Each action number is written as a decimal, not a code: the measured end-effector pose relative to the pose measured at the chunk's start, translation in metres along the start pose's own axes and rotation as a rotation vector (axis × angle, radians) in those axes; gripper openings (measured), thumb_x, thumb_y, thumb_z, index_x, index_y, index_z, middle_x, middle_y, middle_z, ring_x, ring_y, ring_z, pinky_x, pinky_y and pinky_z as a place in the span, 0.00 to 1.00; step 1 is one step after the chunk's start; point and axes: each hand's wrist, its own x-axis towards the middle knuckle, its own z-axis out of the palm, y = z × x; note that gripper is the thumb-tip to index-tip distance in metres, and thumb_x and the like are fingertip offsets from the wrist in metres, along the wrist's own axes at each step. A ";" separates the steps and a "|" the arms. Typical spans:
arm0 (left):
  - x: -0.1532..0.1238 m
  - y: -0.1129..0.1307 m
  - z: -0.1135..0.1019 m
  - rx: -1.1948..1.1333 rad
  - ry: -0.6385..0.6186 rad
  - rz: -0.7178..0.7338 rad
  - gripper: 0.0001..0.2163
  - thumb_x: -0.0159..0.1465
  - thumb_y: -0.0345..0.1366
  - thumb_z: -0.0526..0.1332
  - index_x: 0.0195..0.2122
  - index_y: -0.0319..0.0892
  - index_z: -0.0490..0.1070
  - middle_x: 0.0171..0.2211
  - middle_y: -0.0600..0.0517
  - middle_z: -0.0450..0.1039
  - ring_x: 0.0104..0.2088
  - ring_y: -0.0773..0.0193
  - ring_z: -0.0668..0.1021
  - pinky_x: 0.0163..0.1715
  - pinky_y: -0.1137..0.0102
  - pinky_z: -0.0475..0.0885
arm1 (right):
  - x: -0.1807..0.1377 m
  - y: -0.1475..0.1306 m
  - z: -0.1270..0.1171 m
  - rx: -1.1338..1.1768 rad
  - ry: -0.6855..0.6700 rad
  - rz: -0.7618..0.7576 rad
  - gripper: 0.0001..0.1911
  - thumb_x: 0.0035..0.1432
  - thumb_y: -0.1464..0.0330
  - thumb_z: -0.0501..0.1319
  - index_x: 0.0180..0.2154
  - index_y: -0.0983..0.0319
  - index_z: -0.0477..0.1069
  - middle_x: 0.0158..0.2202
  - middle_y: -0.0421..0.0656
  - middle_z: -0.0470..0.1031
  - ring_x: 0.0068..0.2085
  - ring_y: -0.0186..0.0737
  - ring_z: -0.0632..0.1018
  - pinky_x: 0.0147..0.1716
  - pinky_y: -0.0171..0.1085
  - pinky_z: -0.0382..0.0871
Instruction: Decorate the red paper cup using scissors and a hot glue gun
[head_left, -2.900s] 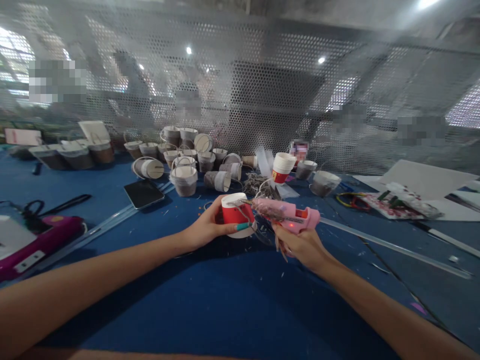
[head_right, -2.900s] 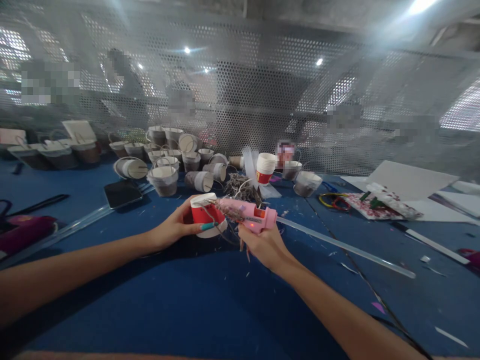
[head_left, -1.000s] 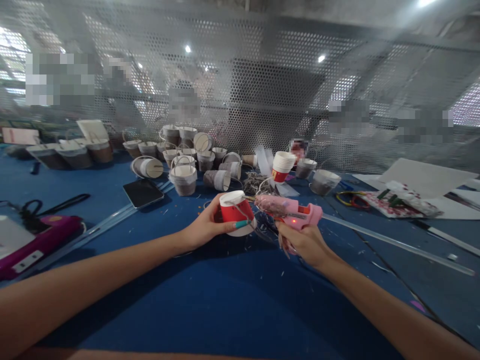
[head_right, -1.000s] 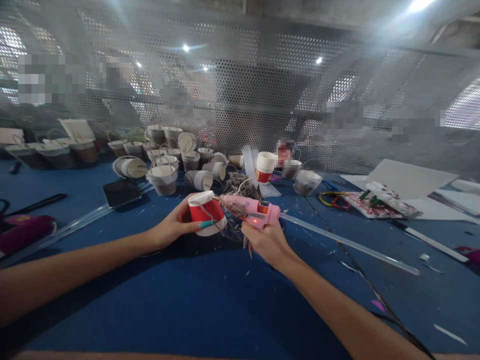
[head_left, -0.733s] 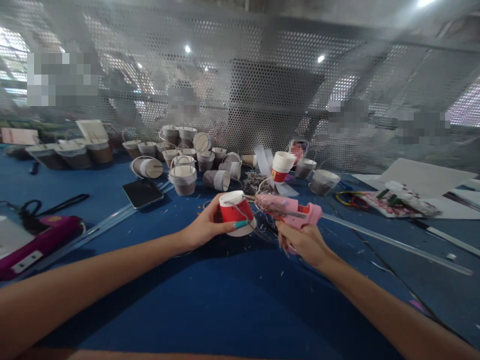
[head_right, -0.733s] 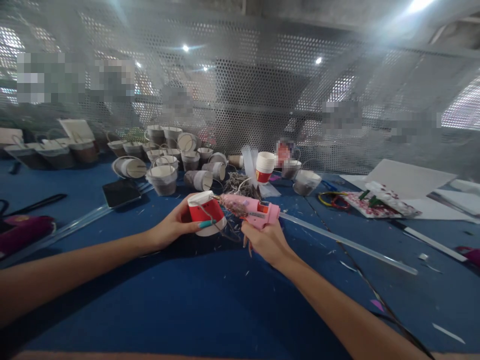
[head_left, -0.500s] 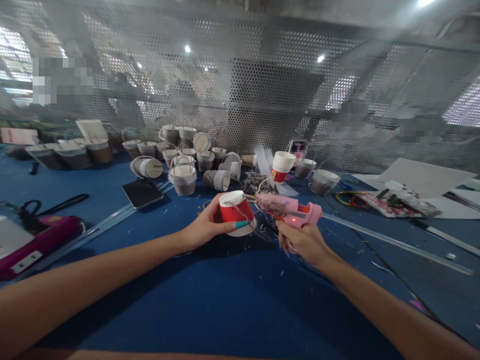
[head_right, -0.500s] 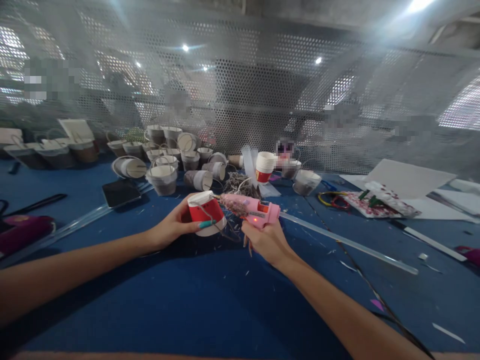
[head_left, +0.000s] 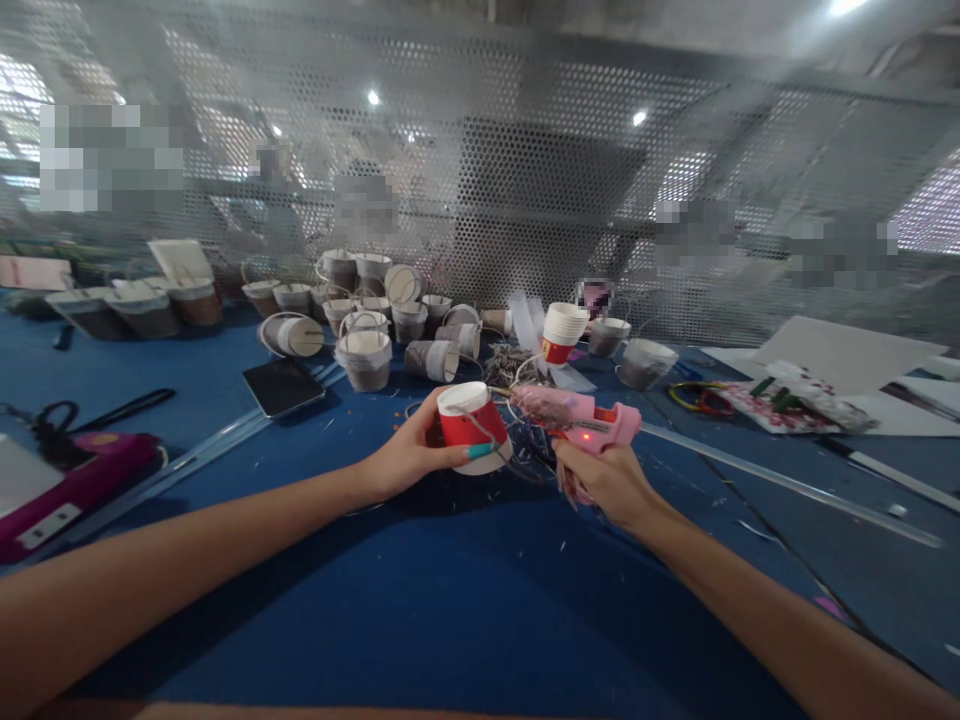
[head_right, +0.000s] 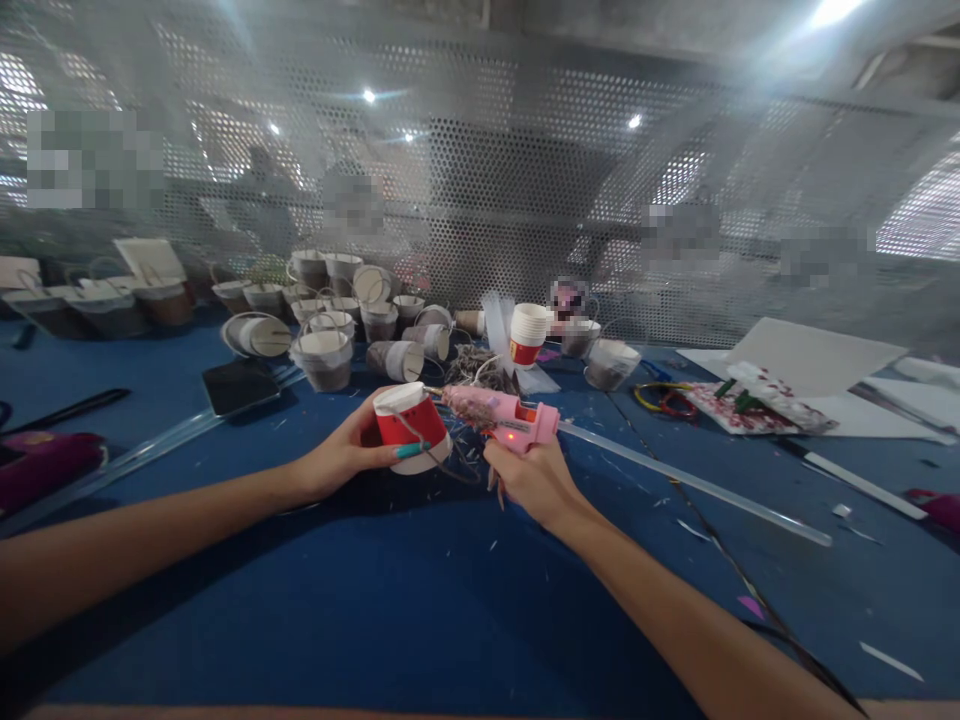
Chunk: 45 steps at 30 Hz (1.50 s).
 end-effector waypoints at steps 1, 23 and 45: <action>0.000 0.000 0.000 -0.001 -0.001 0.002 0.29 0.49 0.29 0.69 0.51 0.48 0.62 0.49 0.50 0.71 0.49 0.55 0.74 0.50 0.60 0.67 | 0.000 0.000 0.000 0.001 -0.005 0.007 0.14 0.44 0.64 0.55 0.12 0.58 0.57 0.09 0.37 0.61 0.13 0.31 0.63 0.13 0.32 0.56; -0.002 -0.002 -0.004 -0.054 -0.067 0.003 0.31 0.49 0.27 0.69 0.55 0.49 0.64 0.54 0.48 0.70 0.55 0.48 0.70 0.54 0.55 0.64 | -0.001 -0.003 -0.001 -0.045 -0.006 -0.002 0.15 0.45 0.64 0.54 0.12 0.57 0.56 0.09 0.36 0.60 0.14 0.32 0.63 0.14 0.33 0.57; -0.006 0.009 0.006 0.010 0.100 0.055 0.37 0.50 0.35 0.69 0.61 0.49 0.56 0.53 0.46 0.70 0.53 0.47 0.72 0.52 0.55 0.68 | 0.035 0.017 -0.057 -1.199 0.400 0.143 0.16 0.55 0.71 0.53 0.44 0.74 0.65 0.44 0.64 0.68 0.45 0.60 0.73 0.38 0.47 0.67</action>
